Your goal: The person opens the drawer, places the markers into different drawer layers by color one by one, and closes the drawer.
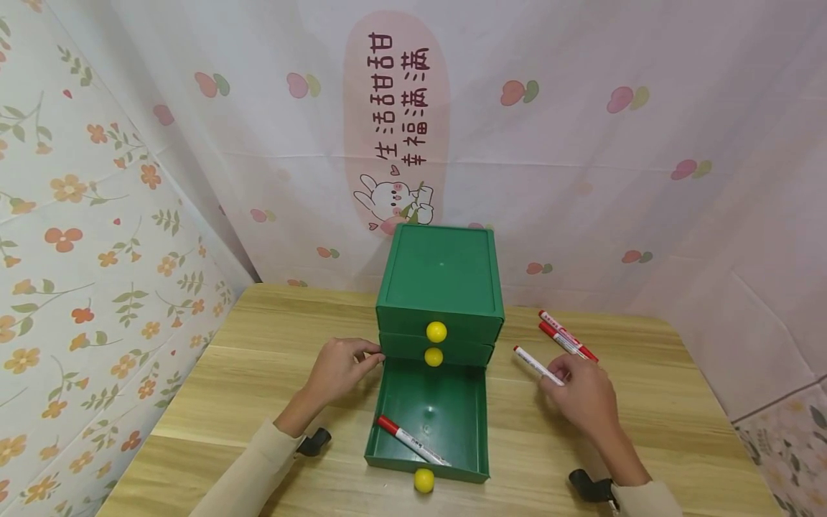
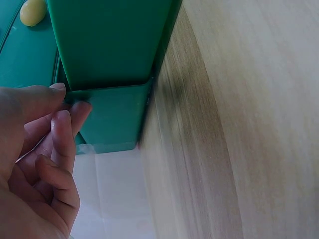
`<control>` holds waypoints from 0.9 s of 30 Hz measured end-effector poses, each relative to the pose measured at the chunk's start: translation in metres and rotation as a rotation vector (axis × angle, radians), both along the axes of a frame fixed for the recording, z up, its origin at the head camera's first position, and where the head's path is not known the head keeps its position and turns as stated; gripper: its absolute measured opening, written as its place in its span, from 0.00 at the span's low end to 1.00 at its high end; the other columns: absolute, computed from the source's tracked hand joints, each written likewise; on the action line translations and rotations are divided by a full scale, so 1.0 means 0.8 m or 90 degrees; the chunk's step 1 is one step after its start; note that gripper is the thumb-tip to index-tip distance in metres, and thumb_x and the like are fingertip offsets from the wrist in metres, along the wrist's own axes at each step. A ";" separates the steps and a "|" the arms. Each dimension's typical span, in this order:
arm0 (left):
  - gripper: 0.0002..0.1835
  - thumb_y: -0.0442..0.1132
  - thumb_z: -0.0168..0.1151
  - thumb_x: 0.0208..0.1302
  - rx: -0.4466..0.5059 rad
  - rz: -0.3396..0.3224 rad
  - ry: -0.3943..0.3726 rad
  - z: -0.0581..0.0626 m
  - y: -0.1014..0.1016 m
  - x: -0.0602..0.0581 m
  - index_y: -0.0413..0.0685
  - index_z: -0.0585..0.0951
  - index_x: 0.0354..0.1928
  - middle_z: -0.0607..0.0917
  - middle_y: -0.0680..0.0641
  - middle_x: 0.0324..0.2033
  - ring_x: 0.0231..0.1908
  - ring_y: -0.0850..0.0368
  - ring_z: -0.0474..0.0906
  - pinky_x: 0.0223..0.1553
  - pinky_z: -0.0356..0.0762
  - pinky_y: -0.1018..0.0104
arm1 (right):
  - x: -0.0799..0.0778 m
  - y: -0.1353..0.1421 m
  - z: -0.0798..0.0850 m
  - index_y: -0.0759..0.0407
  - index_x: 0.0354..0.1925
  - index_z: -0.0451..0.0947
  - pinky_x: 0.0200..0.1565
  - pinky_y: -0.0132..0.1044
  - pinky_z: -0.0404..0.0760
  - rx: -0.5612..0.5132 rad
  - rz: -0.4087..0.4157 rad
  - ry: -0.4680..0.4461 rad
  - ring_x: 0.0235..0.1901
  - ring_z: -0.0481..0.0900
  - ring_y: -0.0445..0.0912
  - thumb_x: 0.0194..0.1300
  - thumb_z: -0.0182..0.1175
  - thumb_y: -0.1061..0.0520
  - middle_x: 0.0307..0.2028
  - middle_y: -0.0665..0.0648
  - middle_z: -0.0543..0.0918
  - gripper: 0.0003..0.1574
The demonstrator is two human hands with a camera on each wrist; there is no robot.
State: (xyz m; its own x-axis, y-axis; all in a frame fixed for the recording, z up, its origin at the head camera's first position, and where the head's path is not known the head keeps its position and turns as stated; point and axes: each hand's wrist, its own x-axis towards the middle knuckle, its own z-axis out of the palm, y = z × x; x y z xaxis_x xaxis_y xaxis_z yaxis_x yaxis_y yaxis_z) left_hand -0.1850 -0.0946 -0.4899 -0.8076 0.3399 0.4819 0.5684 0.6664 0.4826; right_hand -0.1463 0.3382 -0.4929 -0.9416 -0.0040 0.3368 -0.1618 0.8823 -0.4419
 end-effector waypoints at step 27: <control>0.06 0.44 0.70 0.62 -0.005 -0.004 -0.007 -0.001 -0.002 -0.001 0.50 0.90 0.35 0.88 0.56 0.31 0.23 0.71 0.76 0.24 0.73 0.77 | 0.053 -0.088 0.048 0.41 0.25 0.75 0.25 0.31 0.67 0.061 0.165 0.107 0.27 0.67 0.39 0.41 0.71 0.59 0.22 0.35 0.70 0.17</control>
